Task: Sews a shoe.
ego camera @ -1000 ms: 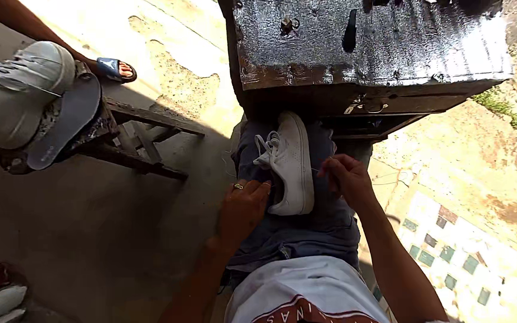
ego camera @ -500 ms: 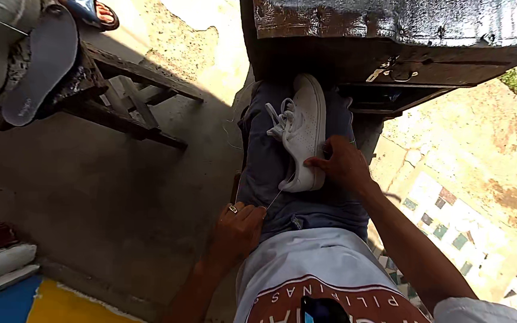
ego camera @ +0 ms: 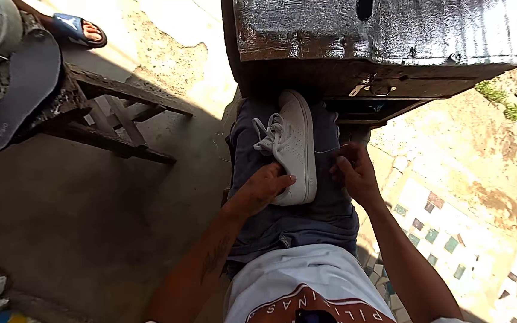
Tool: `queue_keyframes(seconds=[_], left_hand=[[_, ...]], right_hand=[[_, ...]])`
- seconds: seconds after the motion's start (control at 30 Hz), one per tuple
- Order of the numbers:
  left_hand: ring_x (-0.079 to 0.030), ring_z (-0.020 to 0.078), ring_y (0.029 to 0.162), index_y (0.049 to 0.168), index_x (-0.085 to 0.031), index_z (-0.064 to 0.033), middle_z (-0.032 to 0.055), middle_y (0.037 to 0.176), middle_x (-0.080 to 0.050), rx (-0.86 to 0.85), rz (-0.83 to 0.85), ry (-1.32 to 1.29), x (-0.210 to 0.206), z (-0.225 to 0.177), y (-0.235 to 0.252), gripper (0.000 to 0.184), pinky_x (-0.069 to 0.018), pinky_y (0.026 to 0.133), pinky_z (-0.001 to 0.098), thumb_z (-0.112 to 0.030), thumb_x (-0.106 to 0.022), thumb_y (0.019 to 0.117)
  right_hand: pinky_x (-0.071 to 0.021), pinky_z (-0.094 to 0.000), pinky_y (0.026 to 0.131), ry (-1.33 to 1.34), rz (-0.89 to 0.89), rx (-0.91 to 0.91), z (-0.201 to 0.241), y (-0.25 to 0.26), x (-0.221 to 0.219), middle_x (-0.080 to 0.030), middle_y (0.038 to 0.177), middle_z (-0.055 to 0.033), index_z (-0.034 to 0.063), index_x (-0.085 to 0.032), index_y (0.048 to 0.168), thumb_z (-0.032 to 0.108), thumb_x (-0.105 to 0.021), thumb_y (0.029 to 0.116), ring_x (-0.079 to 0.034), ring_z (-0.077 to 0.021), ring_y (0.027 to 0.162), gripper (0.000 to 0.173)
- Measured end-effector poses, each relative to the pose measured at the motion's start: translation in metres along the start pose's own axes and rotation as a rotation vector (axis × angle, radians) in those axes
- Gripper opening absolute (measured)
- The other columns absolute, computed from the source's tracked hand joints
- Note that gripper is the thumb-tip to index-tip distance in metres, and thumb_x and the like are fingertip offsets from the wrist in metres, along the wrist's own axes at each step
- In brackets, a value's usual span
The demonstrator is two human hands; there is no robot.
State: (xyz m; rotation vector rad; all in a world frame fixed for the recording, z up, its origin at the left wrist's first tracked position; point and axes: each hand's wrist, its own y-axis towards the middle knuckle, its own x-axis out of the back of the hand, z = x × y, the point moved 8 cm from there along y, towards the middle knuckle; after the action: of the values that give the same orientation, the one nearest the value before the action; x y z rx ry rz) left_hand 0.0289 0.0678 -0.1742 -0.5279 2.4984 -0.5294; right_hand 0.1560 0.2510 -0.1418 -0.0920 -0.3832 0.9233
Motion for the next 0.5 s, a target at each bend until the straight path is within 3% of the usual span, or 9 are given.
queue_keyframes(seconds=[0.07, 0.13, 0.23, 0.5], left_hand=[[-0.07, 0.013, 0.092, 0.126, -0.06, -0.0059, 0.0061, 0.107, -0.072, 0.05, 0.046, -0.004, 0.002, -0.004, 0.009, 0.026, -0.0599, 0.082, 0.0315, -0.005, -0.06, 0.0996], [-0.07, 0.0122, 0.088, 0.122, -0.062, -0.0054, 0.0059, 0.103, -0.072, 0.114, 0.078, -0.02, 0.005, -0.003, 0.011, 0.023, -0.0601, 0.08, 0.0299, -0.003, -0.06, 0.0988], [-0.072, 0.0141, 0.087, 0.117, -0.064, -0.004, 0.0072, 0.1, -0.074, 0.186, 0.096, -0.093, 0.01, 0.003, 0.015, 0.022, -0.0615, 0.082, 0.0319, -0.001, -0.062, 0.096], [-0.073, 0.0134, 0.089, 0.116, -0.067, -0.0044, 0.0072, 0.1, -0.075, 0.214, 0.142, -0.152, 0.012, 0.006, 0.015, 0.022, -0.061, 0.085, 0.0309, -0.002, -0.066, 0.0942]], right_hand=[[-0.0527, -0.0287, 0.047, -0.064, 0.008, -0.039, 0.009, 0.001, 0.007, -0.066, 0.093, -0.0048, 0.0143, -0.037, 0.151, 0.021, -0.046, 0.1091, -0.057, -0.0123, 0.054, 0.044], [-0.0519, -0.0327, 0.05, -0.228, 0.053, -0.017, 0.014, -0.004, 0.004, -0.065, 0.082, -0.0028, 0.0143, -0.051, 0.145, 0.025, -0.047, 0.1093, -0.057, -0.0136, 0.056, 0.037], [-0.0559, -0.0361, 0.065, -0.44, 0.187, 0.005, 0.01, -0.01, -0.015, -0.069, 0.084, 0.0027, 0.0219, -0.07, 0.13, 0.03, -0.053, 0.1067, -0.063, -0.0093, 0.068, 0.03], [-0.0566, -0.0367, 0.072, -0.484, 0.215, 0.043, 0.008, -0.009, -0.026, -0.075, 0.1, 0.0028, 0.0235, -0.075, 0.126, 0.027, -0.057, 0.1041, -0.067, -0.0082, 0.08, 0.029]])
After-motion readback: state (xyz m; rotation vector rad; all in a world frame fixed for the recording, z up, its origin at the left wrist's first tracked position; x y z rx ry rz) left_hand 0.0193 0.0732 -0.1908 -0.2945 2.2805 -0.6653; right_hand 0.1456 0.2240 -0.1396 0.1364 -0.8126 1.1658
